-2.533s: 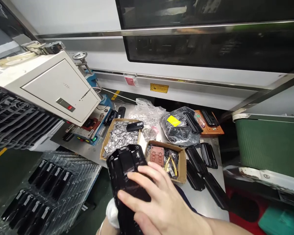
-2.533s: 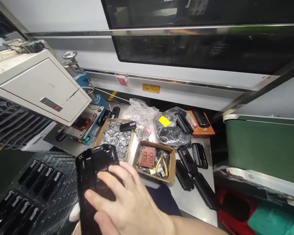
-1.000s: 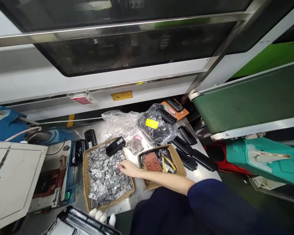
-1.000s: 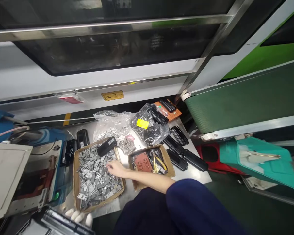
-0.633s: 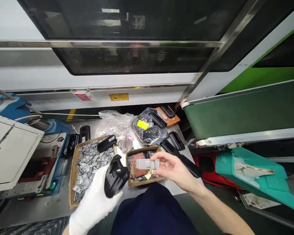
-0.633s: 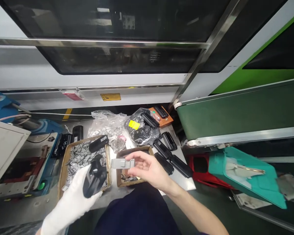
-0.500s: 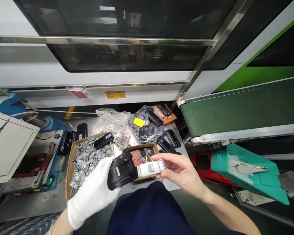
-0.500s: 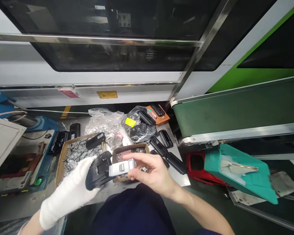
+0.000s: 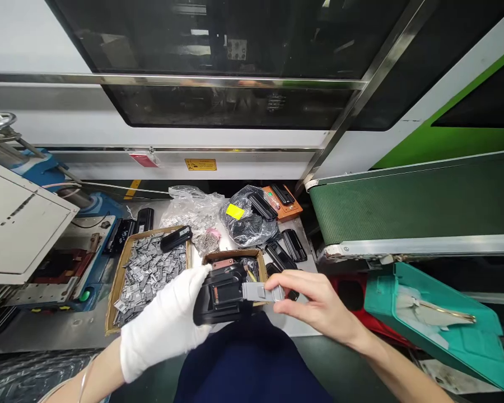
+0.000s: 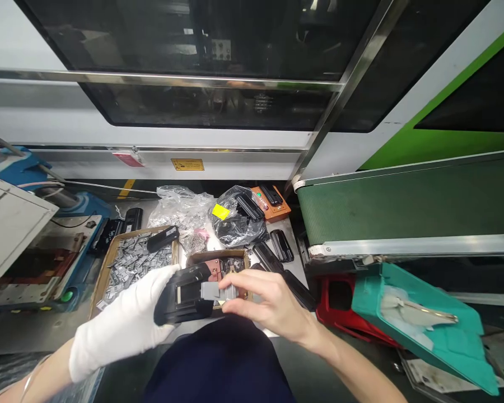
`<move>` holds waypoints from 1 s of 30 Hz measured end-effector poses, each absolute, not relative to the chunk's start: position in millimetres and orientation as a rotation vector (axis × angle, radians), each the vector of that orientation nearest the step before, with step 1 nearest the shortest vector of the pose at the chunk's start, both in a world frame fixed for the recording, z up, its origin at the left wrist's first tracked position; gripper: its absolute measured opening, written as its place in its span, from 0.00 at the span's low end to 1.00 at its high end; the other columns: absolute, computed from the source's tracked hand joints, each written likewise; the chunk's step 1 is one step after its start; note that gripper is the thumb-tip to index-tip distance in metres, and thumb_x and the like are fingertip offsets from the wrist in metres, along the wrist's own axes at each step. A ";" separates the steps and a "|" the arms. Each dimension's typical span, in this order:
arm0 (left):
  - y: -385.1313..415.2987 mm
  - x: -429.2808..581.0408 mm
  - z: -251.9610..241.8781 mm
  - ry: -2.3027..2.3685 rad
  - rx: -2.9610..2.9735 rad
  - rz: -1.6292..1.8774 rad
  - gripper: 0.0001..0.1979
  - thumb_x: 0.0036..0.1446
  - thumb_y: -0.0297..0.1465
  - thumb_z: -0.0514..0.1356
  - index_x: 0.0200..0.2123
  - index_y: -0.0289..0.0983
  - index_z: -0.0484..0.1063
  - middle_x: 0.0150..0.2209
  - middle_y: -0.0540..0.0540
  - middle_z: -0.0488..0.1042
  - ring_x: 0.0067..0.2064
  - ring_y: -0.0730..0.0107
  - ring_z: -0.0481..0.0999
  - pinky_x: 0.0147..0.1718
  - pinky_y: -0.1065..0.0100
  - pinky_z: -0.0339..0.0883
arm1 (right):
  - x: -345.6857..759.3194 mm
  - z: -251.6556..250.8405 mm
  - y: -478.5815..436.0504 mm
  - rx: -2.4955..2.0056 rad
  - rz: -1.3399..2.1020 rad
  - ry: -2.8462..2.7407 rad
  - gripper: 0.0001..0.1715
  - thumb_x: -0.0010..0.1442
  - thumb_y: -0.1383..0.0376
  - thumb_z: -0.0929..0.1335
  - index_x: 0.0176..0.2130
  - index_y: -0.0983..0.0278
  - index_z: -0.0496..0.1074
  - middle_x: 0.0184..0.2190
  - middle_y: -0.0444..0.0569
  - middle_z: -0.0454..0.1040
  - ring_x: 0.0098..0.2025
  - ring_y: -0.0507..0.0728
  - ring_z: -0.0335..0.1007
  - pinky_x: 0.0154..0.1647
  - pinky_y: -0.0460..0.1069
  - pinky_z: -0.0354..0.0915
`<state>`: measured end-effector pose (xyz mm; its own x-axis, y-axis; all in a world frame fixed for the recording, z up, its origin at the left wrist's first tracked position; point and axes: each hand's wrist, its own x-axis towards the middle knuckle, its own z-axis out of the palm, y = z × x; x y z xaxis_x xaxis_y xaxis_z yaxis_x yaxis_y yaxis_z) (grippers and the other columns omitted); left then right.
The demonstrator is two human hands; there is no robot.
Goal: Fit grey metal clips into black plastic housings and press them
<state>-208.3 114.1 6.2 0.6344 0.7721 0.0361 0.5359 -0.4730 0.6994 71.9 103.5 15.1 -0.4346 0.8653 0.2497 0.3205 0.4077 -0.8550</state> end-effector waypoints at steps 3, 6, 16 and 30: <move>114.0 -204.5 2.4 1.029 2.193 0.443 0.31 0.60 0.34 0.63 0.65 0.43 0.60 0.57 0.39 0.73 0.57 0.51 0.75 0.58 0.51 0.70 | 71.4 12.4 100.5 -1.030 1.012 -2.063 0.16 0.68 0.53 0.69 0.47 0.59 0.78 0.35 0.44 0.80 0.31 0.51 0.75 0.37 0.45 0.71; 115.4 -200.4 -9.1 1.036 2.311 0.414 0.27 0.60 0.34 0.63 0.61 0.41 0.62 0.51 0.38 0.76 0.51 0.52 0.78 0.52 0.54 0.74 | 54.6 4.1 91.9 -1.026 0.947 -2.207 0.18 0.70 0.53 0.65 0.49 0.61 0.76 0.35 0.47 0.80 0.34 0.54 0.77 0.41 0.47 0.73; 113.0 -202.2 -55.5 1.108 2.739 0.512 0.30 0.54 0.32 0.63 0.58 0.29 0.59 0.48 0.29 0.74 0.49 0.43 0.78 0.48 0.46 0.74 | 8.6 -26.2 72.5 -1.183 0.794 -2.202 0.11 0.72 0.65 0.63 0.51 0.63 0.71 0.40 0.52 0.79 0.42 0.61 0.77 0.43 0.56 0.76; 113.3 -191.4 -65.0 1.126 2.644 0.336 0.22 0.50 0.27 0.59 0.50 0.30 0.65 0.46 0.31 0.73 0.46 0.45 0.76 0.46 0.46 0.72 | -1.4 -48.3 63.8 -1.236 0.552 -2.047 0.09 0.62 0.62 0.74 0.44 0.60 0.78 0.41 0.51 0.70 0.47 0.60 0.67 0.46 0.55 0.70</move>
